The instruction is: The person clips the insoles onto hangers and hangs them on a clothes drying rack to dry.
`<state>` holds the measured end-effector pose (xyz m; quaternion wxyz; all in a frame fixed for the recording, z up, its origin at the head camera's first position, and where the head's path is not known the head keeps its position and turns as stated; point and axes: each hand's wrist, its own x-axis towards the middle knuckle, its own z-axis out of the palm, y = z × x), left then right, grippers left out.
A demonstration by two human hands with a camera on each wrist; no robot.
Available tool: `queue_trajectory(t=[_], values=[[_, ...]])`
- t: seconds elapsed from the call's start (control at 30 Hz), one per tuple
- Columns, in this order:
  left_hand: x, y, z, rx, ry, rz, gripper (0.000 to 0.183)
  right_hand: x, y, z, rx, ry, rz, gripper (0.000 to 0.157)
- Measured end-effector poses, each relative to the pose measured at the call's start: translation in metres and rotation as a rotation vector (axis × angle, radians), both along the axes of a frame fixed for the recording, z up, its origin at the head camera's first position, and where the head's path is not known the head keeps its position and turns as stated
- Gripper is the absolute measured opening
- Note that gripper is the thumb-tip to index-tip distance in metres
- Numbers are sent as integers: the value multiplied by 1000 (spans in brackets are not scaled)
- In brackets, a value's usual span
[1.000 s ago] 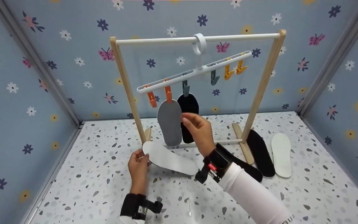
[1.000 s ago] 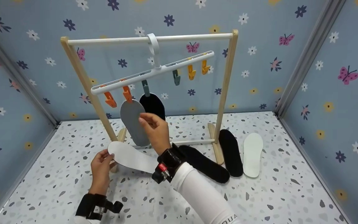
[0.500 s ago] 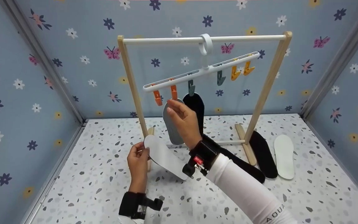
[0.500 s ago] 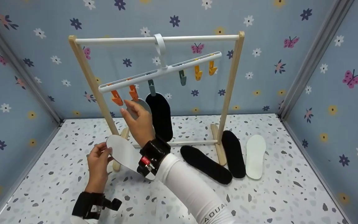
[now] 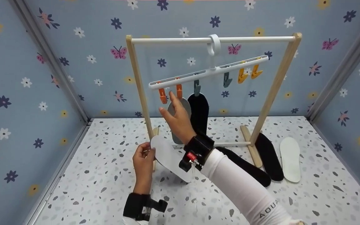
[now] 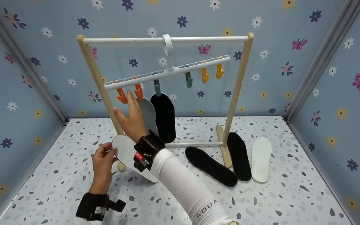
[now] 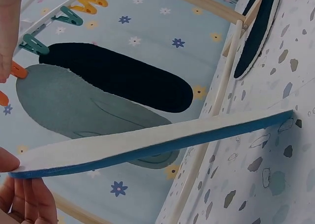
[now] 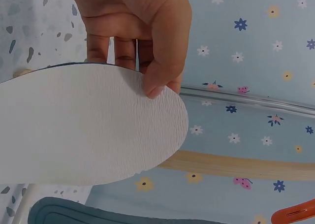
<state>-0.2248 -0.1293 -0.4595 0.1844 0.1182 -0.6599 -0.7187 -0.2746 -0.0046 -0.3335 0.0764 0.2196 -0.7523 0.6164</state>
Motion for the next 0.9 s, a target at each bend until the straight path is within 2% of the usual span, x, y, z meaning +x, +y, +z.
queue_trajectory(t=[0.13,0.3,0.47,0.57,0.73,0.9], values=[[0,0,-3,-3,8,-1,22,-7,-4,4,-2,-44,33,68],[2,-1,3,3,37,-25,21,-13,-11,8,-95,-51,-4,60],[11,4,25,-39,59,-61,20,-18,-15,10,-173,11,-47,49],[17,9,40,-71,75,-72,20,-21,-16,10,-198,10,-64,45],[19,11,51,-105,98,-86,19,-22,-16,11,-200,-21,-80,43],[18,9,54,-115,117,-90,19,-23,-18,11,-188,-14,-86,42]])
